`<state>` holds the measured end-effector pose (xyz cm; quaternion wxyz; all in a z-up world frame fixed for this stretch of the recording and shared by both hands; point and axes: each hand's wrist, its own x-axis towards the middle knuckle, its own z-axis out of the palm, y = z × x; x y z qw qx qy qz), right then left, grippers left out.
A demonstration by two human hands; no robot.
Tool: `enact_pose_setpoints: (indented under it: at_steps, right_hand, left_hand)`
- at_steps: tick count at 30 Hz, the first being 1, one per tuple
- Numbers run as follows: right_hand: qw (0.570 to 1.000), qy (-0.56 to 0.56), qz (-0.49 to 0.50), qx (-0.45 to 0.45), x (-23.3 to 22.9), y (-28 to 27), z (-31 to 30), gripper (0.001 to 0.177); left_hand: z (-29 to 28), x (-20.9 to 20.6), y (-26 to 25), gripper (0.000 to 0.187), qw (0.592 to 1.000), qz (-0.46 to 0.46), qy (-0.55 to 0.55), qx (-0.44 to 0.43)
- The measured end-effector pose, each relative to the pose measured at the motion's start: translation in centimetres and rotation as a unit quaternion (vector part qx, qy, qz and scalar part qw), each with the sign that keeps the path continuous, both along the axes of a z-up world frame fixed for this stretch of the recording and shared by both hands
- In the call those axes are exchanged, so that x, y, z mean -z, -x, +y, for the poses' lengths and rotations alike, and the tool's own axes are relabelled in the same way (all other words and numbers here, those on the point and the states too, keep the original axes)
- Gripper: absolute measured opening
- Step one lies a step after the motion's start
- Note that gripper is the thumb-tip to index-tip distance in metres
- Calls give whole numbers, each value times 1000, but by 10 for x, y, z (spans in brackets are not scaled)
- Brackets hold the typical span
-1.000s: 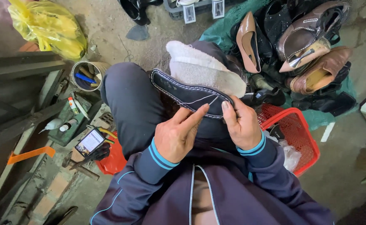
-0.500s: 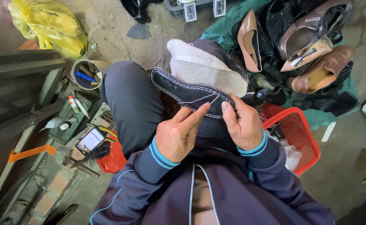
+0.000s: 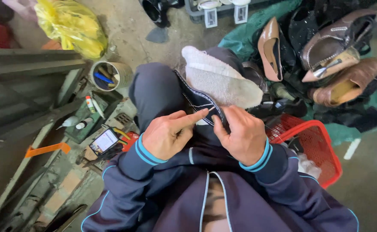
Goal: The person is sewing a black shoe sole using a needle and white thread. They are sitting on the floor in a cluttered area with various shoes and tools nearby. The person repeatedly pulls the thread through the sole to stitch it.
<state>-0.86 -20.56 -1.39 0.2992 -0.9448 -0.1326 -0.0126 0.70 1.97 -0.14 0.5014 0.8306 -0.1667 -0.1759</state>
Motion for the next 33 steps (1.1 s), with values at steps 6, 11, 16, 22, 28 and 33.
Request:
enact_pose_setpoints:
  at_steps: [6,11,16,22,28,33]
  right_hand:
    - [993,74,-94,3,6,5,12,19]
    - [991,77,-108,2,-4,10,13,12]
    - [980,139,-110,94,30,19,20,26]
    - [982,-129,54,124,11,-4,-25,16]
    - [975,68,-128,167,29,-12,-11,37]
    - [996,-34,-60,-50,36,-2,11,14]
  left_hand:
    - [11,-8,-20,42,997,-26,-38,58]
    - [-2,-6,-15,48,992,-70,-92,52]
    - [7,-2,-6,39,990,-123,-57,41]
    - [31,-17,1,36,988,-109,-92,56]
    - [17,-6,9,27,983,-166,-68,29]
    - [14,-7,14,26,988,-118,-86,-41]
